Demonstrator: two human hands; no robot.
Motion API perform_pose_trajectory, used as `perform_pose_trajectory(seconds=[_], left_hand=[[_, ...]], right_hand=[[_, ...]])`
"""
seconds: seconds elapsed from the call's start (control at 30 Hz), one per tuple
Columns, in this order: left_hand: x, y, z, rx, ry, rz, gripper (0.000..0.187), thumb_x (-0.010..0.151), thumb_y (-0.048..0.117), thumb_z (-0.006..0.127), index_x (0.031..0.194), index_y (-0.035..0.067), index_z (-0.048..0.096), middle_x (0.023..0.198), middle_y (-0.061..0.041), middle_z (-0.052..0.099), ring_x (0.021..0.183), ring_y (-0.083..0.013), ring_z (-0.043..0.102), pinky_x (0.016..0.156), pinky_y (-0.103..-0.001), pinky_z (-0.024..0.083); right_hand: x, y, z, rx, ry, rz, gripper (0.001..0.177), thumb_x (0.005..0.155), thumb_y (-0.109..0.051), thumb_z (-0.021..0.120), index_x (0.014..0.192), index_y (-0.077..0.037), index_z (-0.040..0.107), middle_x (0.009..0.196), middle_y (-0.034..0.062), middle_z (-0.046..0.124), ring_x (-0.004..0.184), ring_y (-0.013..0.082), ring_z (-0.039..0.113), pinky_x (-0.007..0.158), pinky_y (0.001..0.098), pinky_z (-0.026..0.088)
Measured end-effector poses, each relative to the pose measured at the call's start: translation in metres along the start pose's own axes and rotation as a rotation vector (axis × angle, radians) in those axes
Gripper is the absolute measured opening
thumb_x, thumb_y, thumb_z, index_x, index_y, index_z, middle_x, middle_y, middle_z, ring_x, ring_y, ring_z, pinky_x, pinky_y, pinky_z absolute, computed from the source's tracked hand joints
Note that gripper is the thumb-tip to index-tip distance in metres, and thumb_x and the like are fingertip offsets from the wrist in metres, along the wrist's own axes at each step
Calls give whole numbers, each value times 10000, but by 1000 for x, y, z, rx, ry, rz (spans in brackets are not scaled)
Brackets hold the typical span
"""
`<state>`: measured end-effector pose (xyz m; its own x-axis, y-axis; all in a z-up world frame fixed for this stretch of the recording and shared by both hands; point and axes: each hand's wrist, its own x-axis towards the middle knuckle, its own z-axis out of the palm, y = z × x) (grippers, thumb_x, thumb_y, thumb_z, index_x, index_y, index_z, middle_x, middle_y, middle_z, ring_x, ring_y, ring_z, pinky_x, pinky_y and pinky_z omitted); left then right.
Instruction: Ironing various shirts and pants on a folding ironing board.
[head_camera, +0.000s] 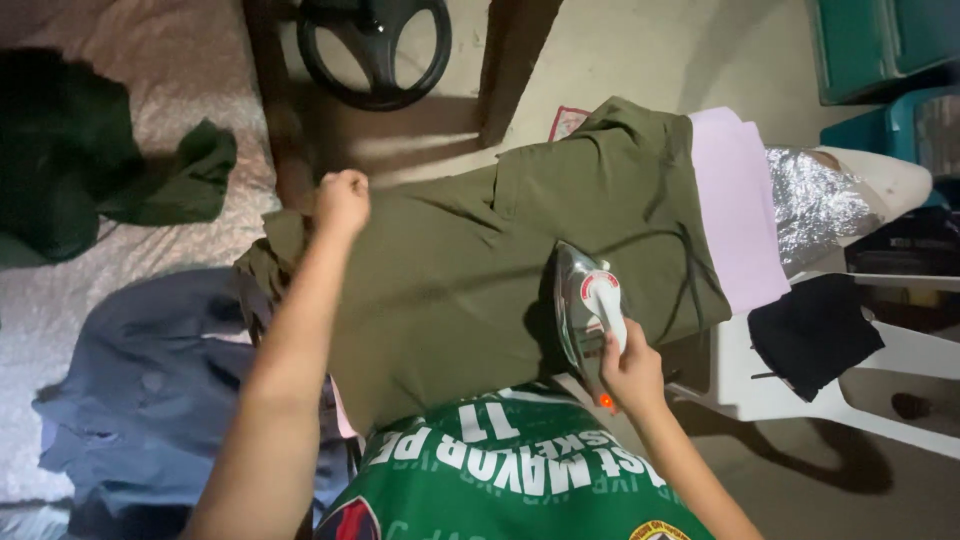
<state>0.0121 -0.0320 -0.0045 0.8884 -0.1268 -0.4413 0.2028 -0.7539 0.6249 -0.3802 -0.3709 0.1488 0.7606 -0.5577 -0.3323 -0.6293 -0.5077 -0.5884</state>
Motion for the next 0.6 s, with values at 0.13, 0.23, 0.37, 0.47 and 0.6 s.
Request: perform_pose_trajectory(seconds=[0.13,0.23,0.37,0.47,0.6], left_hand=[[-54,99,37,319,191,514,173,941,248,671,980,120,780,1051,-103,732,1051,-275,659,992,-529,426],[-58,122,75,338,98,703,279,944,336,662,1071,96,728,1072,-116,713,1061,-317,650,981,-540,412],[-46,119,94,303,152,694,282,973,344,604,1126,122,684,1085,-112,720,999,-372,649,885,-548,438],[-51,115,93,286,134,660,239,1035,312,563,1122,121,677,1083,-86,723,1027,-352,659,912,-516,467],[-48,111,98,313,237,737,246,1031,289,541,1126,106,674,1066,-102,722,999,-351,663,887,-510,477]], right_hand=[[8,2,24,151,88,-22,306,975,-266,586,1217,-84,635,749,185,708,601,336,703,603,400,545],[33,-26,43,152,121,-60,296,990,-272,587,1210,-82,643,778,198,701,641,344,698,629,413,538],[90,-68,71,234,288,-156,278,1021,-271,568,1204,-71,628,879,221,717,775,396,719,691,462,550],[160,-78,80,232,393,-230,250,1055,-295,568,1100,-53,609,932,249,720,899,454,716,737,515,554],[238,-104,70,168,443,-231,291,1040,-329,566,1056,-40,597,925,270,713,883,497,681,726,557,535]])
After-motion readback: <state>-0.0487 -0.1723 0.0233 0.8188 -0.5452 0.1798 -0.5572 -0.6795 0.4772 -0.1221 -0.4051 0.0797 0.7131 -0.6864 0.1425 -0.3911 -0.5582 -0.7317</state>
